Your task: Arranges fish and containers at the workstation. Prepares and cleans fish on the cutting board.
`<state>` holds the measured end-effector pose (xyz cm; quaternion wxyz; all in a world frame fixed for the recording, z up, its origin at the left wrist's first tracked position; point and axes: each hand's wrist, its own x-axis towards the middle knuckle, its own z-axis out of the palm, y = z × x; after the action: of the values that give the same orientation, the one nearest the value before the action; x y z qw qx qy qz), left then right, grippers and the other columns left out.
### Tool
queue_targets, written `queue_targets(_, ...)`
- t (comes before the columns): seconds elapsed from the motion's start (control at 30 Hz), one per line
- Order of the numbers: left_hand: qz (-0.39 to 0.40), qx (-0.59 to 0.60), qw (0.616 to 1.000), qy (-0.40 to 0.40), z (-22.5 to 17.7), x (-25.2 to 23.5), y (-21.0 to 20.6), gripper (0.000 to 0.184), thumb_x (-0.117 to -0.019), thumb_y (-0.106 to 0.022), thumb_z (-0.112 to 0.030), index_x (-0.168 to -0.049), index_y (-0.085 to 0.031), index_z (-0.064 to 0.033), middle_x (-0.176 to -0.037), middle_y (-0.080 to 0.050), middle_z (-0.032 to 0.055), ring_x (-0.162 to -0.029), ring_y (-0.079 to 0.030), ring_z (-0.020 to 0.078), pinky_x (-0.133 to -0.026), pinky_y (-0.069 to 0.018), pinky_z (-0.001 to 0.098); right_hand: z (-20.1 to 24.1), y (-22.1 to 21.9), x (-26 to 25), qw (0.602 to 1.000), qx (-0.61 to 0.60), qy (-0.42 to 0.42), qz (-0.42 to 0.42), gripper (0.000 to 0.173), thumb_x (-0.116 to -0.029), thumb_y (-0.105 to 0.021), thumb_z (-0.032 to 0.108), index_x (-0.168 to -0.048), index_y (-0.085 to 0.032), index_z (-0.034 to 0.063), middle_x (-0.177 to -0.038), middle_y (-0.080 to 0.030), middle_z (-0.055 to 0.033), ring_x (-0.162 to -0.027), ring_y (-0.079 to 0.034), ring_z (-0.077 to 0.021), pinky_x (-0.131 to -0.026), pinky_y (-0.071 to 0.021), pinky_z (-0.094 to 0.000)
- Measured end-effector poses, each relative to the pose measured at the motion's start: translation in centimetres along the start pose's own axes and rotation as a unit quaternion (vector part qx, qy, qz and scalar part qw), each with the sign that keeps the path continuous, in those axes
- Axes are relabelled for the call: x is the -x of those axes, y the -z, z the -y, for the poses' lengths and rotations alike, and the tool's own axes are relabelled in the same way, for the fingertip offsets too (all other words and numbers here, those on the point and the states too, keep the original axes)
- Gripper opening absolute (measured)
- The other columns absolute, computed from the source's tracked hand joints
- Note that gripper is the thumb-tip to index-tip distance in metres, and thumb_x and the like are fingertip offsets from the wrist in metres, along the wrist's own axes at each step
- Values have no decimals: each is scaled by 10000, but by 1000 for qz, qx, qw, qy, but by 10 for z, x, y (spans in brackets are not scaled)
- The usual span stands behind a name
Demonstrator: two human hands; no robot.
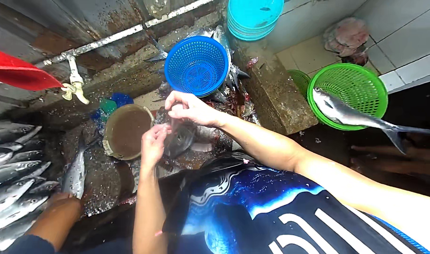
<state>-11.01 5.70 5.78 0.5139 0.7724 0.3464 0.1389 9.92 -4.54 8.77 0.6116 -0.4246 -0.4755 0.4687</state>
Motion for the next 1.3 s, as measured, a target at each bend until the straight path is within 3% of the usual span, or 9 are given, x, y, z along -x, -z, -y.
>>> queue_targets(0.2,-173,-305,936,12,-49,16,28,300,-1087,-479,-251,-1070,-738,-101,-949,-786,59,-879,-745,247,-812,-546,592,41,-5,32,996,36,44,68,206,-999,-581,68,-1177,-585,-35,-666,-556,-39,-564,-554,-108,-550,-511,-267)
queue_targets(0.37,-137,-381,911,83,-36,11,30,304,-1064,-511,-260,-1071,-718,-37,-1009,-706,255,-993,-677,476,-850,-503,725,-47,48,60,959,221,-52,-167,292,-1004,-457,36,-1266,-583,8,-978,-726,-112,-783,-713,-207,-695,-623,-401)
queue_targets(0.47,-121,-252,955,104,-16,5,26,346,-1080,-476,-280,-949,-695,-47,-787,-650,137,-746,-635,310,-702,-507,571,-117,66,84,866,435,-222,-109,319,-848,-663,50,-1167,-677,43,-1124,-699,-169,-1049,-687,-346,-896,-561,-602)
queue_targets(0.57,-163,88,981,59,-15,12,21,305,-1105,-434,-236,-923,-646,-112,-558,-424,-69,-438,-400,50,-430,-385,209,-150,49,106,826,525,-202,36,465,-886,-752,387,-1295,-679,178,-1253,-690,-92,-1264,-583,-355,-1003,-453,-691)
queue_targets(0.7,-107,260,959,-34,-30,22,13,305,-1074,-381,-188,-1150,-668,-117,-634,-486,-69,-472,-425,37,-437,-379,170,-162,31,116,784,596,-147,93,385,-920,-742,284,-1256,-660,115,-1059,-708,-127,-1088,-651,-366,-998,-426,-679)
queue_targets(0.87,-78,257,963,-15,-4,37,-10,254,-1004,-518,-190,-1257,-513,-195,-707,-487,-64,-482,-393,41,-432,-351,191,-85,43,121,856,495,-140,43,282,-1032,-552,309,-953,-680,71,-747,-674,-121,-741,-704,-323,-689,-567,-578)
queue_targets(1.03,-56,297,953,-28,24,65,-22,280,-1021,-593,-246,-1256,-444,-216,-841,-538,-47,-516,-410,32,-436,-356,176,32,34,102,907,402,-117,35,331,-1029,-515,387,-814,-638,167,-601,-536,52,-531,-544,-96,-491,-473,-348)
queue_targets(1.13,-28,327,943,-56,33,81,-26,304,-1006,-622,-251,-1261,-465,-197,-846,-549,-35,-543,-439,39,-465,-375,187,62,26,72,945,155,-286,44,346,-1051,-519,260,-749,-584,104,-529,-476,9,-425,-441,-78,-414,-379,-257)
queue_targets(1.3,-51,346,931,-101,51,113,-31,278,-1014,-630,-255,-1243,-488,-187,-851,-555,-52,-591,-464,37,-502,-393,190,1,-13,29,792,-269,-515,-189,330,-1072,-426,327,-816,-494,130,-510,-353,37,-368,-342,-56,-353,-328,-205)
